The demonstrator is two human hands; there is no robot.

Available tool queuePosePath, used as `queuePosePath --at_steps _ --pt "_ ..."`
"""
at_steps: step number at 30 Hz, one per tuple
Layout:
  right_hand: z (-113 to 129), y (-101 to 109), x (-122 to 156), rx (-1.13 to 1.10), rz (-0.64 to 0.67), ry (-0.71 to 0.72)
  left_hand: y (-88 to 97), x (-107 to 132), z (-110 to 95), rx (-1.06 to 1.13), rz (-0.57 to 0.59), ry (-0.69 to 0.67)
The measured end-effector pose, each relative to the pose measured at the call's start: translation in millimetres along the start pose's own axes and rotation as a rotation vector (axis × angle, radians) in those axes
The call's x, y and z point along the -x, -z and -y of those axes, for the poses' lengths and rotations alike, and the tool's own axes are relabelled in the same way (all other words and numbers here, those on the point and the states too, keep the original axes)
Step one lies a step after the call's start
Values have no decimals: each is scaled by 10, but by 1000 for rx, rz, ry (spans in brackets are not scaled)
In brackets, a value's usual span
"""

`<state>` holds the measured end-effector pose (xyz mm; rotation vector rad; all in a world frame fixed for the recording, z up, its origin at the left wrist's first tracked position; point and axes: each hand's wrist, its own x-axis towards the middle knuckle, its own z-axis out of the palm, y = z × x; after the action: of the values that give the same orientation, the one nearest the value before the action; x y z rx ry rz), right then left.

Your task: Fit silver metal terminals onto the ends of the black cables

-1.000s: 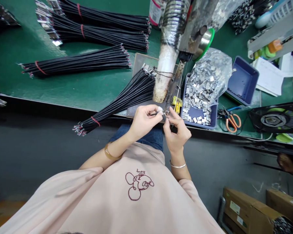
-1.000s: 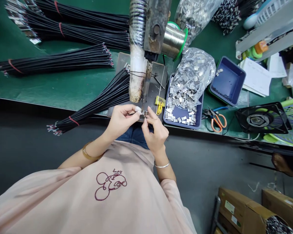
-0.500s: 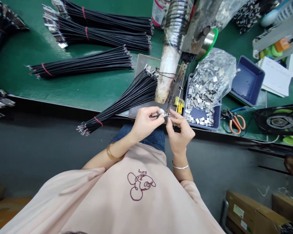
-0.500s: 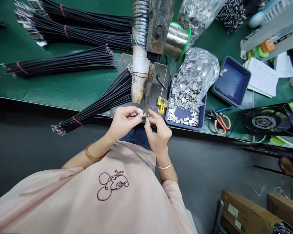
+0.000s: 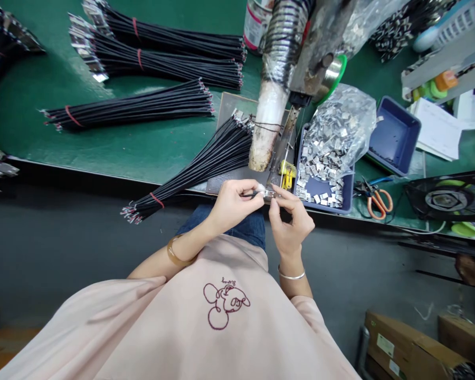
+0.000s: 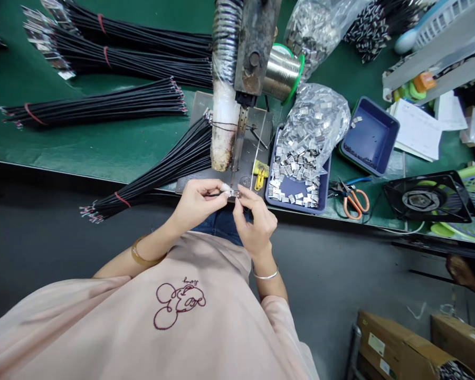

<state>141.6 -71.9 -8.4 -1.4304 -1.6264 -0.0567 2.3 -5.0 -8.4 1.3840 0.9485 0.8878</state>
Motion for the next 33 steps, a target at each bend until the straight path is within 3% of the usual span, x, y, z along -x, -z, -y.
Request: queuePosePath --at_steps 6,8,11,13,16,20,25,27,30,33 --pt "-93 39 14 -8 73 151 110 41 -118 166 222 82" --pt "-106 48 32 -86 32 47 131 86 -151 116 204 38" --pt "-100 62 13 -253 30 -276 143 150 -168 -81 109 -113" --pt "-85 67 -30 -408 116 -461 156 169 -160 -125 168 -131" --pt "-57 61 -76 -527 207 -554 184 166 -130 -11 307 -37" --pt "-32 34 -30 -319 126 -464 187 174 -76 95 289 22" --pt "-51 17 30 -149 65 -281 105 205 -34 -51 122 -164" --pt "-57 19 36 -110 67 -243 70 204 -33 -50 83 -178" --pt "-54 36 55 -131 15 -262 46 188 -29 10 61 -133" --pt "-49 74 81 -145 -117 -297 63 165 -9 41 39 -78"
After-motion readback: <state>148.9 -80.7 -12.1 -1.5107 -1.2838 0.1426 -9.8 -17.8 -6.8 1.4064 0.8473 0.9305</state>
